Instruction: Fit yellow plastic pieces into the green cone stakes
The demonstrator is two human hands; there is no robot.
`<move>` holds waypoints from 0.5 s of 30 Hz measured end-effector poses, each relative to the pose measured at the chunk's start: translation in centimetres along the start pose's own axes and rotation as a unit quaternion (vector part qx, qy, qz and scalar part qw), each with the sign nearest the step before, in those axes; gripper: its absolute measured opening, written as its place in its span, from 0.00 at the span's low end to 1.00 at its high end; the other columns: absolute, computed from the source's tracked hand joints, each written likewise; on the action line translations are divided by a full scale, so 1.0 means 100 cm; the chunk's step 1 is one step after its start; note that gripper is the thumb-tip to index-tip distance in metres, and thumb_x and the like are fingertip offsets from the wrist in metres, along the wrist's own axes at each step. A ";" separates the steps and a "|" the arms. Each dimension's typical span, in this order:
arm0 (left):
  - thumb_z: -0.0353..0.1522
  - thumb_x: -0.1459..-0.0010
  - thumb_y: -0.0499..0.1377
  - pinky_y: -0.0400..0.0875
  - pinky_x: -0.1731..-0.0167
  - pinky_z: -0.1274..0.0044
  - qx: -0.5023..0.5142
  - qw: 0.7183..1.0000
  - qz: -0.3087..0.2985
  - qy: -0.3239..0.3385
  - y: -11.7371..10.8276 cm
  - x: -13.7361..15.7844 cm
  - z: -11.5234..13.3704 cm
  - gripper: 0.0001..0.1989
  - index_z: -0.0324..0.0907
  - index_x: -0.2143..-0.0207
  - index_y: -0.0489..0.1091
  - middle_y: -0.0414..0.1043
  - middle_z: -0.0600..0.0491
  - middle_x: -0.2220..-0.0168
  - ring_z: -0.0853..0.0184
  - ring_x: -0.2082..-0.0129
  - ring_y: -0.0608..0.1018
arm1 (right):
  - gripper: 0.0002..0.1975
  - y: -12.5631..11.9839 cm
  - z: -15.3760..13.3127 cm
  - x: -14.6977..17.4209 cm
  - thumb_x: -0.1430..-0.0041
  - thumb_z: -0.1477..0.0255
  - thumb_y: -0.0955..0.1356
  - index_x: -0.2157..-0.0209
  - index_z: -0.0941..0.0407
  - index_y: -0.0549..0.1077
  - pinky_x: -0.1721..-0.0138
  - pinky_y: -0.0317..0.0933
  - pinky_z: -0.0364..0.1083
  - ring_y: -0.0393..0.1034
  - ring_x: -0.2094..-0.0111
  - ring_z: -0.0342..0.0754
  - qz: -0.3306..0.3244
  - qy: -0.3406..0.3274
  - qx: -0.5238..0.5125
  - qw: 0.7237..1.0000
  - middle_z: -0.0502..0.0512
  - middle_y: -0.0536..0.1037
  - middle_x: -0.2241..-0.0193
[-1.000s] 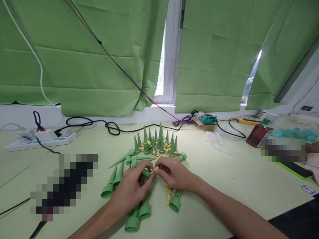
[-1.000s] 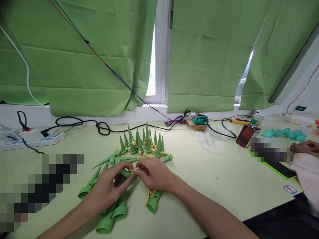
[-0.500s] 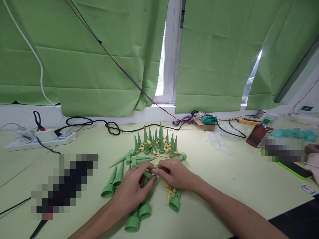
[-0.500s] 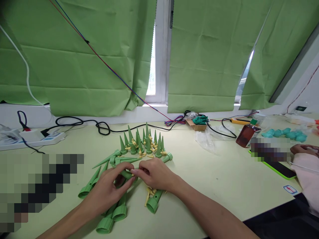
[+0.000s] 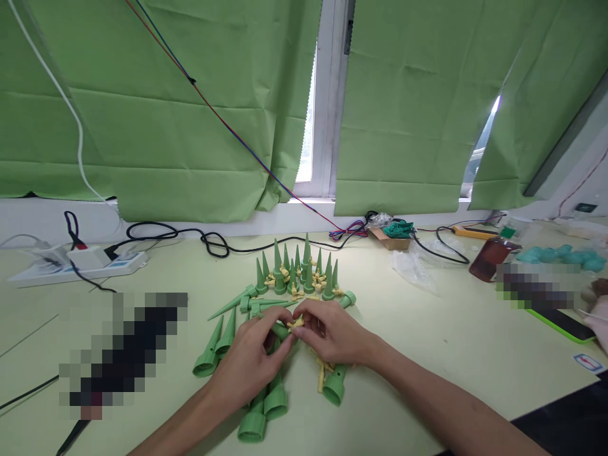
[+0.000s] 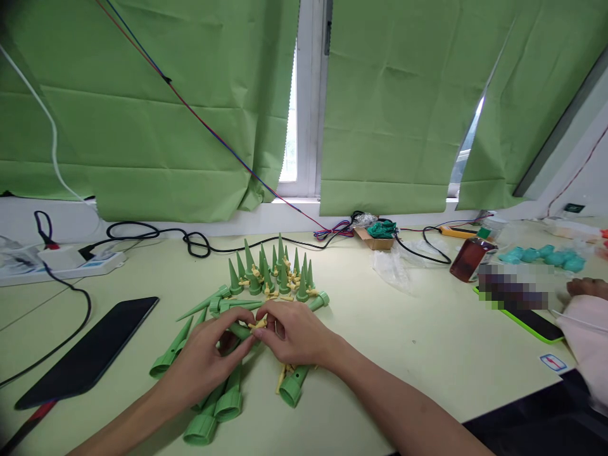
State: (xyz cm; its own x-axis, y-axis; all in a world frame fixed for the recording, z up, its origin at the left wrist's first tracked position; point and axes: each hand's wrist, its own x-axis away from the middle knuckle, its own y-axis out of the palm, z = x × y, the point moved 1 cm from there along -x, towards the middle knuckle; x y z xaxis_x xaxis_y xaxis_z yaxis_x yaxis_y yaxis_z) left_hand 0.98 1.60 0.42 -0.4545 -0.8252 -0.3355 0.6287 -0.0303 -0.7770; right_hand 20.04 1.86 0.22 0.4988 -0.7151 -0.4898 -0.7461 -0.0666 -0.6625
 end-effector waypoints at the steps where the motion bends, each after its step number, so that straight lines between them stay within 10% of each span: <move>1: 0.36 0.37 0.53 0.60 0.77 0.78 -0.001 1.000 0.001 -0.001 0.000 0.000 0.000 0.06 0.45 0.61 0.66 0.67 0.59 0.75 0.68 0.78 0.69 | 0.03 0.000 0.000 0.000 0.37 0.73 0.66 0.61 0.55 0.69 0.71 0.56 0.41 0.62 0.74 0.43 -0.001 -0.002 0.002 1.000 0.46 0.68 0.76; 15: 0.36 0.38 0.53 0.60 0.78 0.79 -0.020 1.000 0.003 0.004 0.001 0.000 0.000 0.07 0.45 0.60 0.68 0.67 0.58 0.78 0.68 0.78 0.70 | 0.12 0.002 0.005 -0.004 0.33 0.69 0.65 0.72 0.56 0.68 0.72 0.53 0.41 0.60 0.76 0.41 0.000 0.006 0.020 1.000 0.46 0.67 0.79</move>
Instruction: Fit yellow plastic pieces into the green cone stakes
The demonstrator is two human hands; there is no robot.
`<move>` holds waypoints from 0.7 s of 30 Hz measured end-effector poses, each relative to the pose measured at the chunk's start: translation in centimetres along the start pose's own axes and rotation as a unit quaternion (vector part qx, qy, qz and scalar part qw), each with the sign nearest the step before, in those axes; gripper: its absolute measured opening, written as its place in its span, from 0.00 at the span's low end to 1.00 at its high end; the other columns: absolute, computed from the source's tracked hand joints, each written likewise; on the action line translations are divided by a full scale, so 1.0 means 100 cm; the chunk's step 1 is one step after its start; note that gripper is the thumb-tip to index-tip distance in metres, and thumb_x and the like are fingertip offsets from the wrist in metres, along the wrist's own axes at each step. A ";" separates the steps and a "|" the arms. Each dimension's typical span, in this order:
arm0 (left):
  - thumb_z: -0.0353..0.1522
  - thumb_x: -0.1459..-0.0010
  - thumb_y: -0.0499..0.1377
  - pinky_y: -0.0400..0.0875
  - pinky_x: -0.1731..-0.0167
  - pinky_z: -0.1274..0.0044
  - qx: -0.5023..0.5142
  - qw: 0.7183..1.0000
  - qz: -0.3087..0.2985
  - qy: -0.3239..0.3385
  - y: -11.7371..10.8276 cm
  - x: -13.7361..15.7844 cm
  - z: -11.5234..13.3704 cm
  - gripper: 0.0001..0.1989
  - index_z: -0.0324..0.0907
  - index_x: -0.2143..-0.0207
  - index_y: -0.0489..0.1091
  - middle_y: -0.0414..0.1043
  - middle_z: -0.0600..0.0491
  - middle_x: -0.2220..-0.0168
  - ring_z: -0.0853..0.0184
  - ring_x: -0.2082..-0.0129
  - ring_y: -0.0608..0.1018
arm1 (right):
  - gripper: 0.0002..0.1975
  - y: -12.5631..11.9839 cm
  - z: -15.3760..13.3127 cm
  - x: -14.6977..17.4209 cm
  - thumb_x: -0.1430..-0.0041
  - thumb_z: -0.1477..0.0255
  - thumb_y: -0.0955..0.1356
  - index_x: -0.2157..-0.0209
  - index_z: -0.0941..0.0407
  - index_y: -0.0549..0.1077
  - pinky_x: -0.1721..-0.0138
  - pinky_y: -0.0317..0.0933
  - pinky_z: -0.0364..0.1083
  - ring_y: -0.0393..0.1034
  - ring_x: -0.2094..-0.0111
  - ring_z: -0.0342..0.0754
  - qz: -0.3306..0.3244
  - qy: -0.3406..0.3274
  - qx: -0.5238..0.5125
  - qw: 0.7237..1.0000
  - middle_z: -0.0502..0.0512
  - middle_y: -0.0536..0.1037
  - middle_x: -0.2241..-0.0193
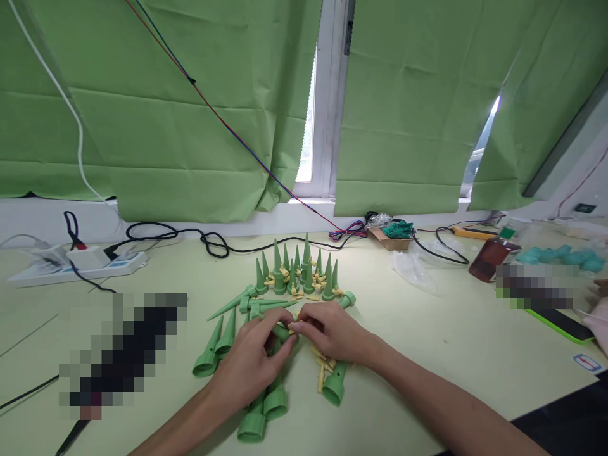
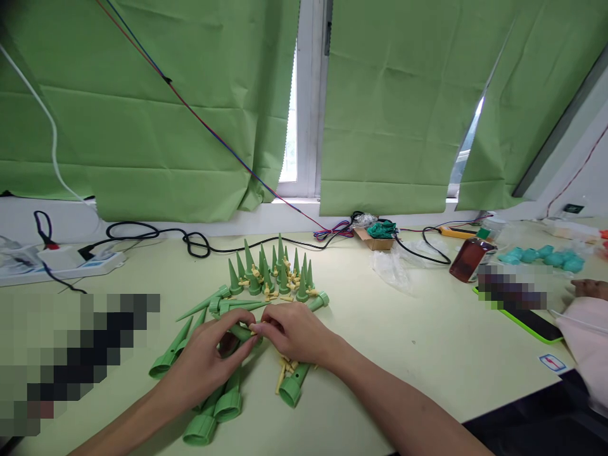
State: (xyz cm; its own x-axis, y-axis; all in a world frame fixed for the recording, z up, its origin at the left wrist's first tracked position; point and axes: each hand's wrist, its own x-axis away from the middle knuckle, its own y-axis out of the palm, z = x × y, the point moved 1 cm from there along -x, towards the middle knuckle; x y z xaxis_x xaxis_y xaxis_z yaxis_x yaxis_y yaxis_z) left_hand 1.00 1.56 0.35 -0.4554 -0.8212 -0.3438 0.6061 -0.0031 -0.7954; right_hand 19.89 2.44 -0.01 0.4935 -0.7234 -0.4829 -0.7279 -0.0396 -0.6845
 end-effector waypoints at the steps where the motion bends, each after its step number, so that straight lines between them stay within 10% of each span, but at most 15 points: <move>1: 0.36 0.38 0.54 0.60 0.78 0.79 0.000 1.000 0.003 0.002 0.000 0.000 0.000 0.07 0.45 0.60 0.68 0.68 0.58 0.77 0.68 0.79 0.70 | 0.13 0.001 0.001 0.000 0.33 0.68 0.65 0.73 0.56 0.68 0.72 0.53 0.41 0.59 0.77 0.41 0.000 0.001 0.004 1.000 0.46 0.67 0.79; 21: 0.37 0.37 0.53 0.59 0.78 0.79 0.024 1.000 0.004 -0.012 -0.004 -0.003 0.002 0.07 0.45 0.61 0.66 0.64 0.60 0.78 0.70 0.81 0.66 | 0.06 -0.001 -0.001 0.002 0.34 0.70 0.65 0.58 0.55 0.70 0.70 0.59 0.42 0.65 0.72 0.44 0.015 -0.007 -0.015 1.000 0.51 0.74 0.69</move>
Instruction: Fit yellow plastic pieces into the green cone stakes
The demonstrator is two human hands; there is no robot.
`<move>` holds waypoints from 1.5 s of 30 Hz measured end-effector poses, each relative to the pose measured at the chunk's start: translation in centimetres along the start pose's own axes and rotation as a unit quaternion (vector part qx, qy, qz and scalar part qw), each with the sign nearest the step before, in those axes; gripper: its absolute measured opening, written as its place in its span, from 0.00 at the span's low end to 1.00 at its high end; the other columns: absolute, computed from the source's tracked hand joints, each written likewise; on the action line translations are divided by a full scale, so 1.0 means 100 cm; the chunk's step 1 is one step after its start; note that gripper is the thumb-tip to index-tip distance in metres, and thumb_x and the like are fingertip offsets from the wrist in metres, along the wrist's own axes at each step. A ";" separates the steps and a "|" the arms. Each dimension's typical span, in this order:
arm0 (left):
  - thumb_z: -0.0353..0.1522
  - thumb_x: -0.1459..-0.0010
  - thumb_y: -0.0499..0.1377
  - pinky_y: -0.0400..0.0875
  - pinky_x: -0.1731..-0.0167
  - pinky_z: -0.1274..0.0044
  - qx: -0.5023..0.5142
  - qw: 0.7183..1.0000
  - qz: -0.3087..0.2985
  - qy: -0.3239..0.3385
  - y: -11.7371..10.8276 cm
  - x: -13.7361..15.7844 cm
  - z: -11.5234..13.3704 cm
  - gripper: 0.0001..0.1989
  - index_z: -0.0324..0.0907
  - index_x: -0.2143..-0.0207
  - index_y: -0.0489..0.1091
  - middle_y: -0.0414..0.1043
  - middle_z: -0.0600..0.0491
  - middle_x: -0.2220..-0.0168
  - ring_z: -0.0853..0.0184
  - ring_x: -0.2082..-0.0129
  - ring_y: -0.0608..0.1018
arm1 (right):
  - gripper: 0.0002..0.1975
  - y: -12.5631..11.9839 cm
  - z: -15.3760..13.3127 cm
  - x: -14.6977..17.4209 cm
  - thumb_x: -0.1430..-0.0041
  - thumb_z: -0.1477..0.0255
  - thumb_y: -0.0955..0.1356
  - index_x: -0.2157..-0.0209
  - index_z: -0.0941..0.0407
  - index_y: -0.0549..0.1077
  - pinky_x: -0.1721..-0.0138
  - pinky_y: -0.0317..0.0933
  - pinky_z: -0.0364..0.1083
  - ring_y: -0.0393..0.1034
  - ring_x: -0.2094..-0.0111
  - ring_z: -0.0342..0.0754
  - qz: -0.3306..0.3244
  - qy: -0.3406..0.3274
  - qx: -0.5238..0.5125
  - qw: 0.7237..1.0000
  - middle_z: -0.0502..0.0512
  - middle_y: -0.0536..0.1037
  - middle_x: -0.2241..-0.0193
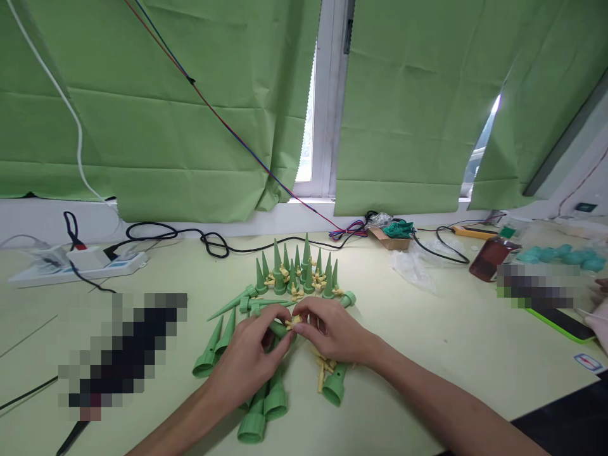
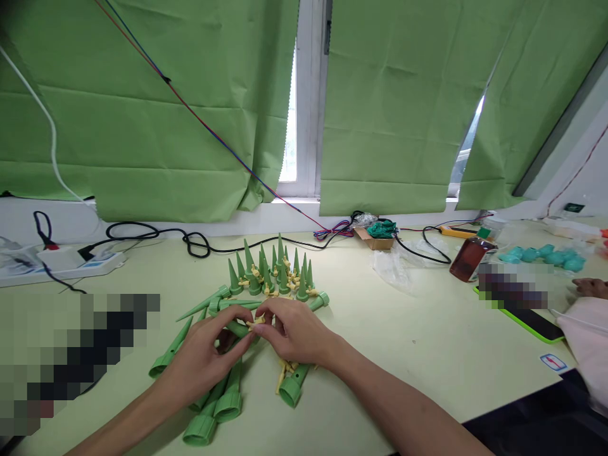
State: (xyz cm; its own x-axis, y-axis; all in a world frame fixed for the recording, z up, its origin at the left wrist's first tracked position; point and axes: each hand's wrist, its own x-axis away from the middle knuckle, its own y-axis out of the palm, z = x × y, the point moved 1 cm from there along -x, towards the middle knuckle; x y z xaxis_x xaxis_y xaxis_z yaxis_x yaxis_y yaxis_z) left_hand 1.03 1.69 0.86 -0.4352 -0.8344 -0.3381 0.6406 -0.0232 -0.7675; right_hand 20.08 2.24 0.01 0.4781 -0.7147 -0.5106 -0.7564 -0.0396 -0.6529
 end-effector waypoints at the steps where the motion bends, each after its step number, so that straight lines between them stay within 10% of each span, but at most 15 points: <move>1: 0.37 0.37 0.53 0.58 0.78 0.79 -0.001 1.000 -0.001 0.000 0.000 0.000 0.000 0.06 0.45 0.61 0.66 0.64 0.60 0.78 0.70 0.81 0.66 | 0.05 0.000 0.000 0.000 0.34 0.71 0.65 0.59 0.55 0.70 0.69 0.59 0.42 0.66 0.72 0.44 -0.001 -0.004 0.001 1.000 0.52 0.74 0.68; 28: 0.37 0.37 0.54 0.62 0.76 0.78 -0.009 1.000 -0.005 0.003 0.004 0.003 -0.005 0.08 0.46 0.57 0.66 0.70 0.59 0.73 0.69 0.78 0.69 | 0.17 0.005 0.007 -0.003 0.32 0.68 0.64 0.76 0.56 0.61 0.73 0.49 0.41 0.57 0.77 0.41 0.027 0.013 0.032 0.999 0.45 0.62 0.80; 45: 0.36 0.38 0.54 0.59 0.78 0.79 0.008 1.000 -0.005 0.000 0.004 0.002 -0.003 0.05 0.46 0.61 0.66 0.68 0.60 0.74 0.70 0.80 0.67 | 0.05 0.002 0.003 0.000 0.36 0.73 0.65 0.68 0.56 0.68 0.70 0.54 0.40 0.61 0.74 0.42 0.011 -0.006 -0.002 1.000 0.48 0.68 0.75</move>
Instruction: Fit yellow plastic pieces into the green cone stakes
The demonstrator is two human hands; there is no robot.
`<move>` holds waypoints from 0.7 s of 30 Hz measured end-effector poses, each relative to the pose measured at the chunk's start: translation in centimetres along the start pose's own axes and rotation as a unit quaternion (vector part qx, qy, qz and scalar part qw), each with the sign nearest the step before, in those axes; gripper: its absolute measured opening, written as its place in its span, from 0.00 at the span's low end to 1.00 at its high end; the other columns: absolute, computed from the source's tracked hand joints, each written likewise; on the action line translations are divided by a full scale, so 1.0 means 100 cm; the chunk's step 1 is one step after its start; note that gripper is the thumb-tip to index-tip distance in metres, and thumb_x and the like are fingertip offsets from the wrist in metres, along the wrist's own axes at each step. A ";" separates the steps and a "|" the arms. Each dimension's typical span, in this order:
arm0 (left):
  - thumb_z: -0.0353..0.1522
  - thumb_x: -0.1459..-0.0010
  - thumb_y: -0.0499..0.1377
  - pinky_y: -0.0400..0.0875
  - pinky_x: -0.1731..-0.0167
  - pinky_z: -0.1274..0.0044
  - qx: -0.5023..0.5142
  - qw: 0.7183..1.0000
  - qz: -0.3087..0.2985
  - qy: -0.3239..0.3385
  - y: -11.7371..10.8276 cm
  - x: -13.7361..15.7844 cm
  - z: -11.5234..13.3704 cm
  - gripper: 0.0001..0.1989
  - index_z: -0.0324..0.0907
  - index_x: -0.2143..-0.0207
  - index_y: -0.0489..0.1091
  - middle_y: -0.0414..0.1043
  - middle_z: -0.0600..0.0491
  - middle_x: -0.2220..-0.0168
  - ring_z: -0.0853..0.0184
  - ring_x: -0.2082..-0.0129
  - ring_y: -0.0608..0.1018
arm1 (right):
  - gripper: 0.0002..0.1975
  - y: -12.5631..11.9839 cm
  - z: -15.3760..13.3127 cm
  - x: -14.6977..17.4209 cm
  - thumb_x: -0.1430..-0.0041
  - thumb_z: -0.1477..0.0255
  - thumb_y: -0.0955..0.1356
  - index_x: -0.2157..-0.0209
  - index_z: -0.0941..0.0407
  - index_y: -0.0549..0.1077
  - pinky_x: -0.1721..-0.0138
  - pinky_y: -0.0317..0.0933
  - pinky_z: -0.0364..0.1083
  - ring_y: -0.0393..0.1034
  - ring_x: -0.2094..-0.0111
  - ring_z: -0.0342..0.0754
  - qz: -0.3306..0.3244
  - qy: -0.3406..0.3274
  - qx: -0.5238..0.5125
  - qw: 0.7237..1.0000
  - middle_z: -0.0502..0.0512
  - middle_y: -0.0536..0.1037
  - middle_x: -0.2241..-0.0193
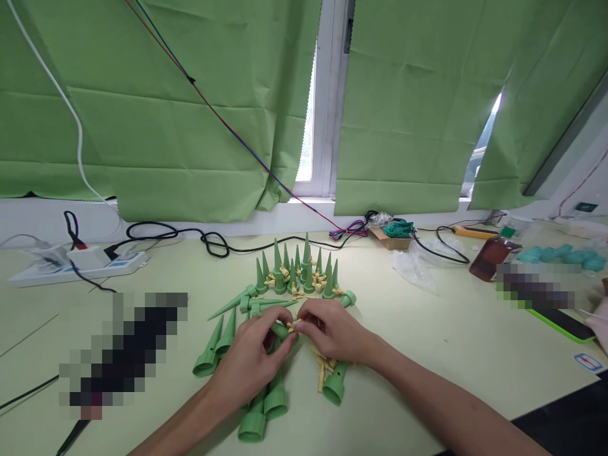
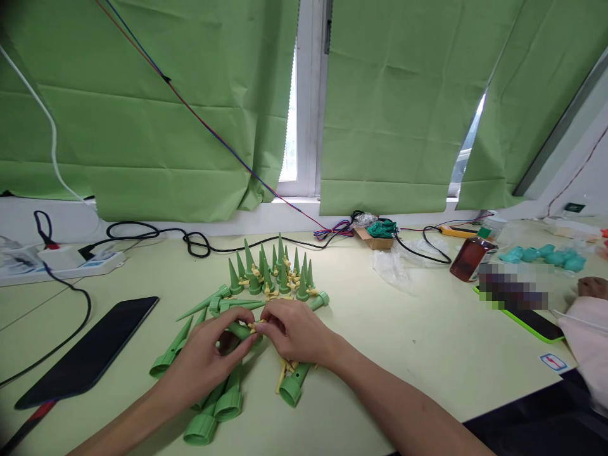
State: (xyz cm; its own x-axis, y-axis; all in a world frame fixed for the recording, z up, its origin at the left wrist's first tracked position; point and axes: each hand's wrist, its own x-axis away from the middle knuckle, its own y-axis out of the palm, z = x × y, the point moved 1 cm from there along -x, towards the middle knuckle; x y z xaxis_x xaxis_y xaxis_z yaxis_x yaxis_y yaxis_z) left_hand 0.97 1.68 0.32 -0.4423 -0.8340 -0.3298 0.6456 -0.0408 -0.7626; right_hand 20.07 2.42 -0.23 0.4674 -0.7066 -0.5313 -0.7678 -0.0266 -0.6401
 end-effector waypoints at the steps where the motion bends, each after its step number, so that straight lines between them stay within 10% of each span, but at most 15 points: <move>1: 0.36 0.38 0.54 0.59 0.78 0.79 -0.002 1.000 0.000 0.000 0.000 0.000 0.000 0.05 0.46 0.61 0.66 0.67 0.60 0.75 0.70 0.80 0.67 | 0.07 0.000 0.000 0.000 0.36 0.72 0.65 0.69 0.56 0.67 0.70 0.54 0.40 0.61 0.74 0.42 -0.001 0.004 0.001 1.000 0.47 0.68 0.76; 15: 0.37 0.38 0.54 0.60 0.78 0.79 -0.019 1.000 0.002 0.006 0.002 0.000 -0.002 0.07 0.45 0.60 0.67 0.66 0.59 0.77 0.69 0.80 0.68 | 0.21 0.004 0.005 -0.003 0.32 0.67 0.64 0.79 0.56 0.57 0.74 0.45 0.41 0.51 0.79 0.39 -0.006 0.014 0.031 0.999 0.44 0.57 0.82; 21: 0.37 0.38 0.54 0.60 0.78 0.79 0.005 1.000 0.009 0.002 0.001 -0.001 -0.001 0.06 0.45 0.62 0.66 0.67 0.59 0.76 0.70 0.80 0.67 | 0.09 0.001 0.001 -0.001 0.34 0.67 0.66 0.67 0.56 0.69 0.71 0.53 0.40 0.61 0.75 0.41 0.001 0.023 0.013 1.000 0.46 0.68 0.76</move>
State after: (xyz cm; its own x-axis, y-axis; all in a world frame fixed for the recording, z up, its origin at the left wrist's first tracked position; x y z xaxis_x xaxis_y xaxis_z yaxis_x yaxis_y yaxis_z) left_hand 1.00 1.79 0.28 -0.4337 -0.8323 -0.3451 0.6596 -0.0323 -0.7509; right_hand 20.02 2.51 -0.29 0.4459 -0.7378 -0.5068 -0.7566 -0.0081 -0.6539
